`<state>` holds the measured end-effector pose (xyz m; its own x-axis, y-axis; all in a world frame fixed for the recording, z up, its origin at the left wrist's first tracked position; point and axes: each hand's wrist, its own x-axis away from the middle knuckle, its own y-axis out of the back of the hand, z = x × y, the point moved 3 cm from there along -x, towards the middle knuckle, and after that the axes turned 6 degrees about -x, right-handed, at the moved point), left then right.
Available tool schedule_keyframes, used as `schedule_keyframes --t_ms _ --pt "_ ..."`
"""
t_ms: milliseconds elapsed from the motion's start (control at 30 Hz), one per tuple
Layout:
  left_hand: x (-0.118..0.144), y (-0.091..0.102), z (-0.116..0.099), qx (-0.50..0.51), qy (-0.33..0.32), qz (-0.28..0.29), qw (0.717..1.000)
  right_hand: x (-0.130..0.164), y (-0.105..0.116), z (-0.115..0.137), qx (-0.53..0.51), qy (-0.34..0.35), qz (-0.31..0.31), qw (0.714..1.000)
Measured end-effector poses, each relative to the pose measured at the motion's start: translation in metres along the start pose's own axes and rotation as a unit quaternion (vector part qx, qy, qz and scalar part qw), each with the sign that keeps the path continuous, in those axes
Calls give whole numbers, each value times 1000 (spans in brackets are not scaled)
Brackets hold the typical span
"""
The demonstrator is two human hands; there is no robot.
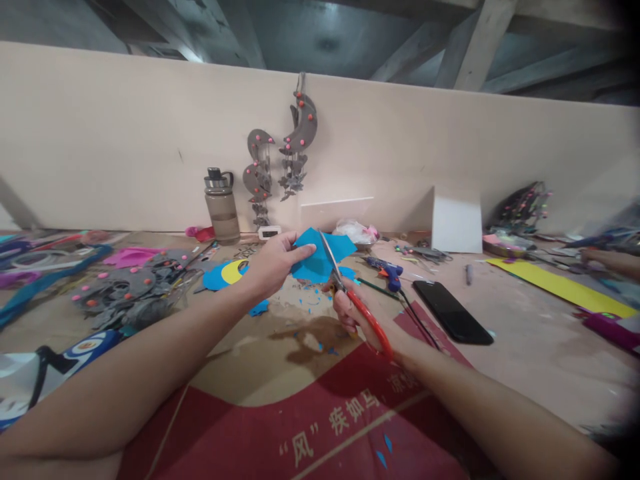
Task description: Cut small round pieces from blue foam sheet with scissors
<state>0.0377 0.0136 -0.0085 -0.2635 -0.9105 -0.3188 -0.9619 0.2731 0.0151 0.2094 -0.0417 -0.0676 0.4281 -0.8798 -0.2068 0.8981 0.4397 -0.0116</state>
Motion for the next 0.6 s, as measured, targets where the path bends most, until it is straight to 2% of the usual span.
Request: schedule_keyframes --t_ms 200,467,600 --pt "0 -1 1 0 0 11 1000 3 -2 -3 -66 -37 -9 997" --pt "3 -6 -3 39 19 24 999 5 -4 1 -44 -38 -31 998" --pt "2 -1 -7 -8 -2 7 1000 4 -3 2 -46 -46 -29 997"
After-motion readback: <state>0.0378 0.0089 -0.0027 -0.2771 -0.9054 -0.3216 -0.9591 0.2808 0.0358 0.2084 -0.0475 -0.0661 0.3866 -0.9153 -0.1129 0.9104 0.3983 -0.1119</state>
